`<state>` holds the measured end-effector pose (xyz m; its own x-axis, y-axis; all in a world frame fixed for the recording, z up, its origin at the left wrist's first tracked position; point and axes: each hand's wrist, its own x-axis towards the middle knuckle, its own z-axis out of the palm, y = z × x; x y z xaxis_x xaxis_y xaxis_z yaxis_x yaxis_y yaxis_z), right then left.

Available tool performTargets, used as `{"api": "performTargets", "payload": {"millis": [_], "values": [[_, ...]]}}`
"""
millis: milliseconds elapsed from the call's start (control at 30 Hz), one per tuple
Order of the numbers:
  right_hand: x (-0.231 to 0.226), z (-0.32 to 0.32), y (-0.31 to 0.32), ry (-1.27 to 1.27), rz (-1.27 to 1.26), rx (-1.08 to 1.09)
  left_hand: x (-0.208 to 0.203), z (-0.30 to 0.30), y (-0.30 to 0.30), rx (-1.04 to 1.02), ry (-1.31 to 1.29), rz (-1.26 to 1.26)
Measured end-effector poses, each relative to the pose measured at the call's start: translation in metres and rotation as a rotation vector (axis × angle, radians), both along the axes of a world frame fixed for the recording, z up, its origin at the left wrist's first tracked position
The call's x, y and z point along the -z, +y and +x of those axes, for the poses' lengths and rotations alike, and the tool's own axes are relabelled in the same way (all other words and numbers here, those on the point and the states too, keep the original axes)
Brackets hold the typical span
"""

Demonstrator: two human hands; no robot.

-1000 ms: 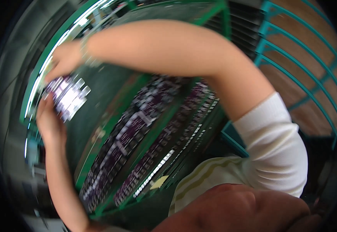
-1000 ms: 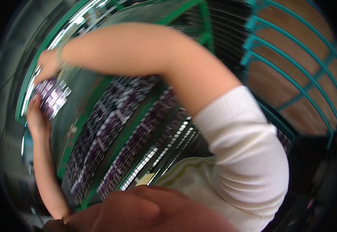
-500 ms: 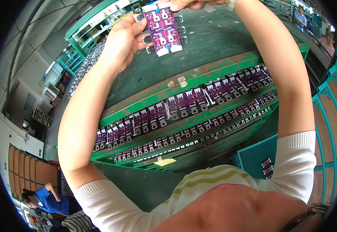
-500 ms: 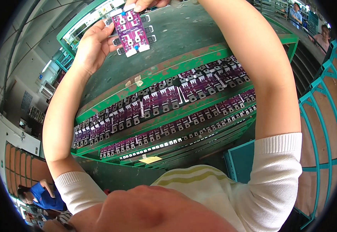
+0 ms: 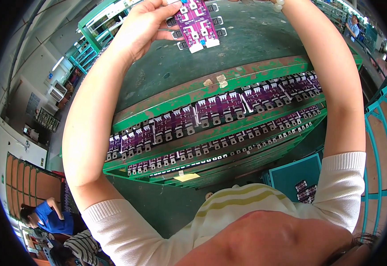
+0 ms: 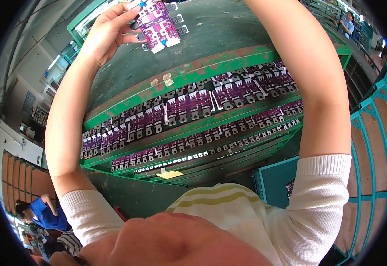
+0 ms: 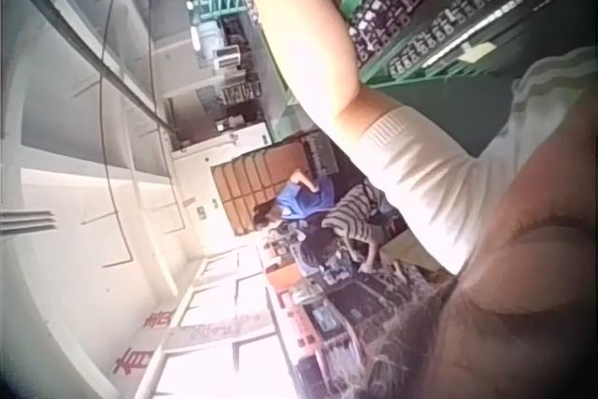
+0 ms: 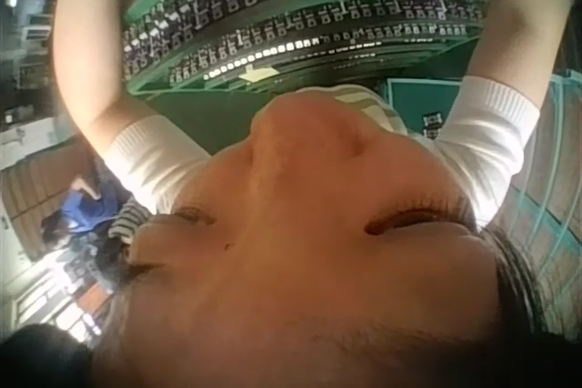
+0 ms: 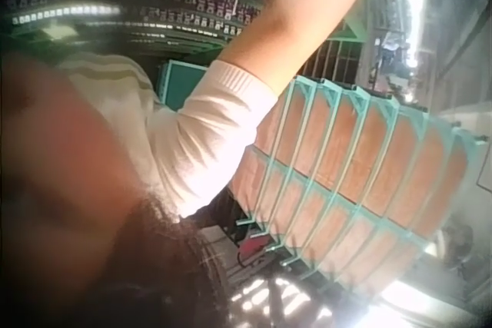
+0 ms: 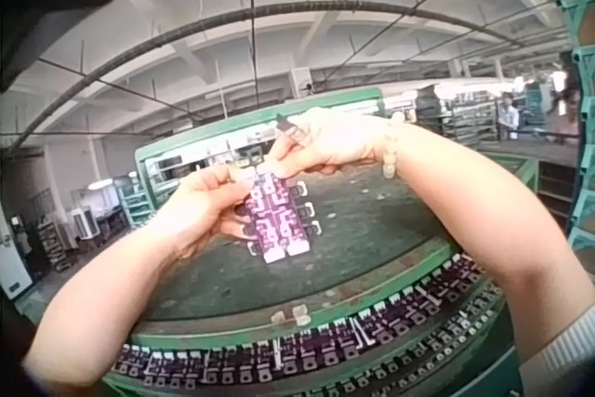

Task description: The person places electronic components onto purple printed circuit boards by hand.

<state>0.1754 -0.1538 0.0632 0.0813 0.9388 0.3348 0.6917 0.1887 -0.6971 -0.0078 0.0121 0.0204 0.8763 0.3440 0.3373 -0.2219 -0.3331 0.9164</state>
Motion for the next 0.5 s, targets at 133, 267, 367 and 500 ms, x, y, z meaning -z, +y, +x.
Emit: {"api": "performTargets", "payload": {"millis": [133, 267, 367, 500], "values": [[0.0, 0.0, 0.006, -0.029, 0.126, -0.02, -0.003, 0.001, -0.004, 0.023, 0.005, -0.036], [0.003, 0.027, 0.035, 0.039, 0.423, -0.13, -0.002, 0.007, -0.003, 0.003, 0.053, 0.031], [0.024, 0.007, 0.026, -0.693, 0.657, -0.002, 0.0, -0.005, 0.004, -0.022, 0.077, 0.005], [0.053, 0.004, -0.007, -1.156, 0.535, -0.076, -0.003, 0.006, 0.006, 0.015, 0.097, 0.057]]}}
